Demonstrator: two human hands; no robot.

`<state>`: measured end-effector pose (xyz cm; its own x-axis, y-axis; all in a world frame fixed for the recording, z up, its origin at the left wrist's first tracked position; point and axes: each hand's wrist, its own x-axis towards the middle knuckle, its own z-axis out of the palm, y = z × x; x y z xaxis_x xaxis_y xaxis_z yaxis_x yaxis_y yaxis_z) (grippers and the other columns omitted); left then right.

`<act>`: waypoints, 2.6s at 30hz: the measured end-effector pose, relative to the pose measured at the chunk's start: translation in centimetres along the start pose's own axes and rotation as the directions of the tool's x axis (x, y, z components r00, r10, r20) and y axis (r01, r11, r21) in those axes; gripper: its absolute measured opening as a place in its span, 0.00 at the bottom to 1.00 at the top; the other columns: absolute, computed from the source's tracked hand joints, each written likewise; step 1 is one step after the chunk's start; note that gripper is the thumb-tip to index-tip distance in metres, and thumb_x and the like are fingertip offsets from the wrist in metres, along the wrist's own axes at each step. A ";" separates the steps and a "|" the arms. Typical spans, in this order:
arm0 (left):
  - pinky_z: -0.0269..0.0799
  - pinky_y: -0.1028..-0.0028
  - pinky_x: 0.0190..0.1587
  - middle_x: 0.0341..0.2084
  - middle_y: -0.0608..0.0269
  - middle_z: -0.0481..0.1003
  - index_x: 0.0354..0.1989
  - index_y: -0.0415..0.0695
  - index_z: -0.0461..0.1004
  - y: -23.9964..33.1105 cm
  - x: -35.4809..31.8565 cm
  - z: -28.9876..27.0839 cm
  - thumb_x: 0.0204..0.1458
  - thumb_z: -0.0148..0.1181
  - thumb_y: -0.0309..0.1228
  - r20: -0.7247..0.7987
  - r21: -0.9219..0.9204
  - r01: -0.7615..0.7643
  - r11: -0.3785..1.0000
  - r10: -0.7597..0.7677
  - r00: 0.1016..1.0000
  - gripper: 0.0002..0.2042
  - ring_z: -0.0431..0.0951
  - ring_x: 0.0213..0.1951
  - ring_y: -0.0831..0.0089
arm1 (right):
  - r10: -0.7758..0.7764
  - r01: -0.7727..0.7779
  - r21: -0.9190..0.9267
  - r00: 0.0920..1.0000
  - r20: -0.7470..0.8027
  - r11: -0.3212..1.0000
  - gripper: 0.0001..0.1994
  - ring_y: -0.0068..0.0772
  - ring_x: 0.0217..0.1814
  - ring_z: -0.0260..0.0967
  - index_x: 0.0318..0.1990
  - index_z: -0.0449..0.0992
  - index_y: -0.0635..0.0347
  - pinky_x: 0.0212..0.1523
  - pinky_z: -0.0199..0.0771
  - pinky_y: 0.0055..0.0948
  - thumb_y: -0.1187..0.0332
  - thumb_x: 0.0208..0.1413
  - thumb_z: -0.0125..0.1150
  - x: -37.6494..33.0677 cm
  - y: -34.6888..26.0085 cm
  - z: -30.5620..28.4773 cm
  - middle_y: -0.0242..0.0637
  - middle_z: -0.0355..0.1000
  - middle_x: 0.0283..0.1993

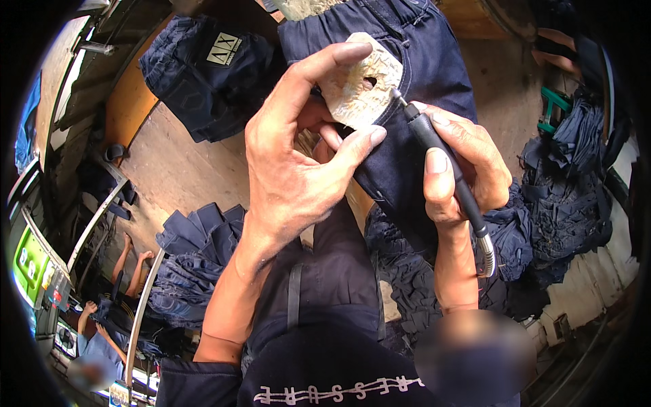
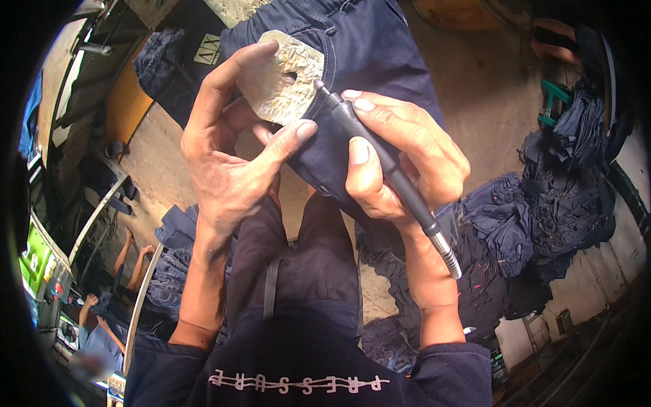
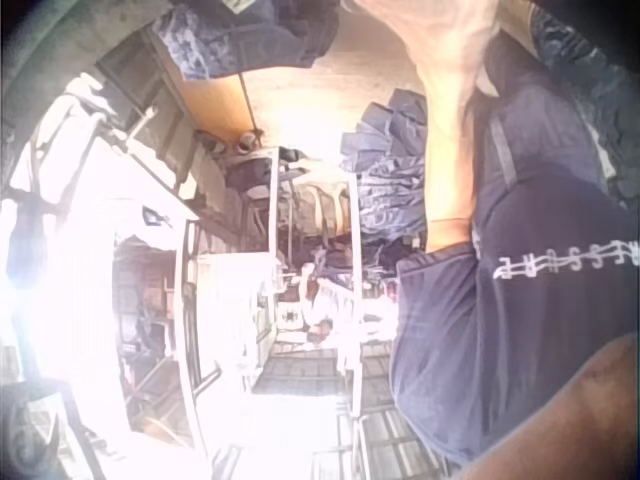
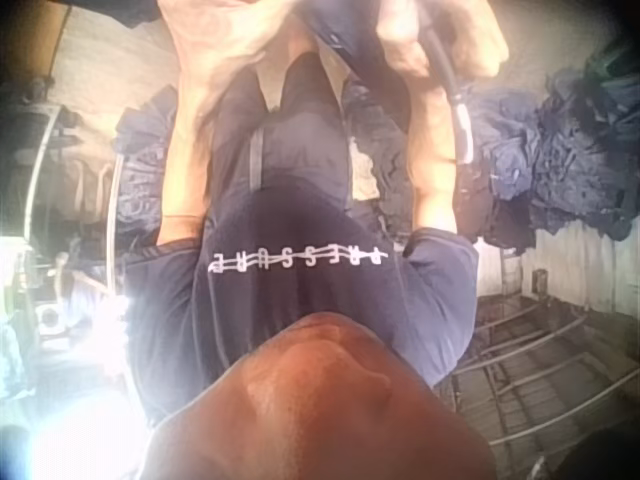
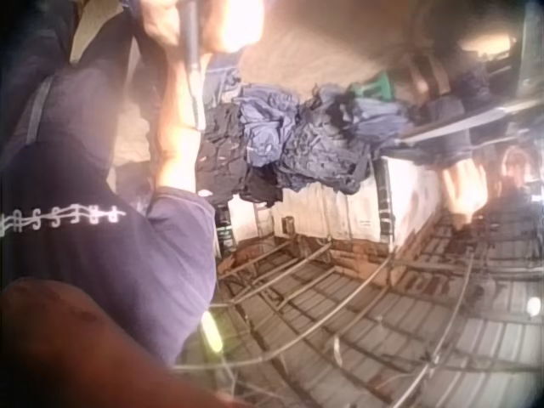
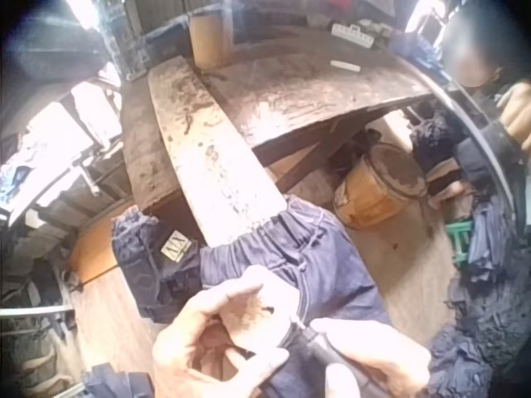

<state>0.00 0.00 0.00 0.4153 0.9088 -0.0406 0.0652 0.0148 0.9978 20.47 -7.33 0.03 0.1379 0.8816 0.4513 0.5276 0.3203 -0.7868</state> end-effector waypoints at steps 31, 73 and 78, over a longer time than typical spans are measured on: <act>0.79 0.82 0.40 0.67 0.51 0.78 0.72 0.36 0.70 0.0 0.1 -0.3 0.48 0.79 0.16 0.017 0.027 -0.033 0.999 0.032 0.999 0.39 0.86 0.56 0.72 | 0.017 -0.014 0.103 0.999 -0.031 0.995 0.13 0.53 0.44 0.89 0.47 0.82 0.73 0.49 0.91 0.42 0.77 0.55 0.65 -0.9 -0.8 0.1 0.61 0.85 0.41; 0.81 0.74 0.56 0.64 0.59 0.81 0.71 0.39 0.75 -0.6 -0.1 -2.3 0.60 0.68 0.23 0.158 -0.023 -0.082 0.996 0.085 0.984 0.28 0.83 0.45 0.81 | 0.035 -0.039 -0.100 0.998 -0.043 0.994 0.12 0.49 0.46 0.89 0.46 0.83 0.72 0.49 0.92 0.40 0.75 0.57 0.69 -2.7 -2.8 1.0 0.54 0.86 0.42; 0.81 0.74 0.55 0.63 0.60 0.81 0.71 0.39 0.75 -0.4 -0.1 -2.4 0.60 0.69 0.24 0.178 -0.005 -0.064 0.998 0.064 0.982 0.28 0.83 0.44 0.82 | 0.080 -0.087 -0.084 0.994 -0.075 0.993 0.12 0.50 0.45 0.89 0.46 0.83 0.72 0.49 0.92 0.40 0.76 0.56 0.69 -2.8 -2.9 1.0 0.54 0.86 0.42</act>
<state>-2.25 0.92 -0.28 0.5734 0.8191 0.0144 0.0339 -0.0413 0.9986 17.71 -10.37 0.57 0.2421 0.8761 0.4169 0.5820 0.2126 -0.7849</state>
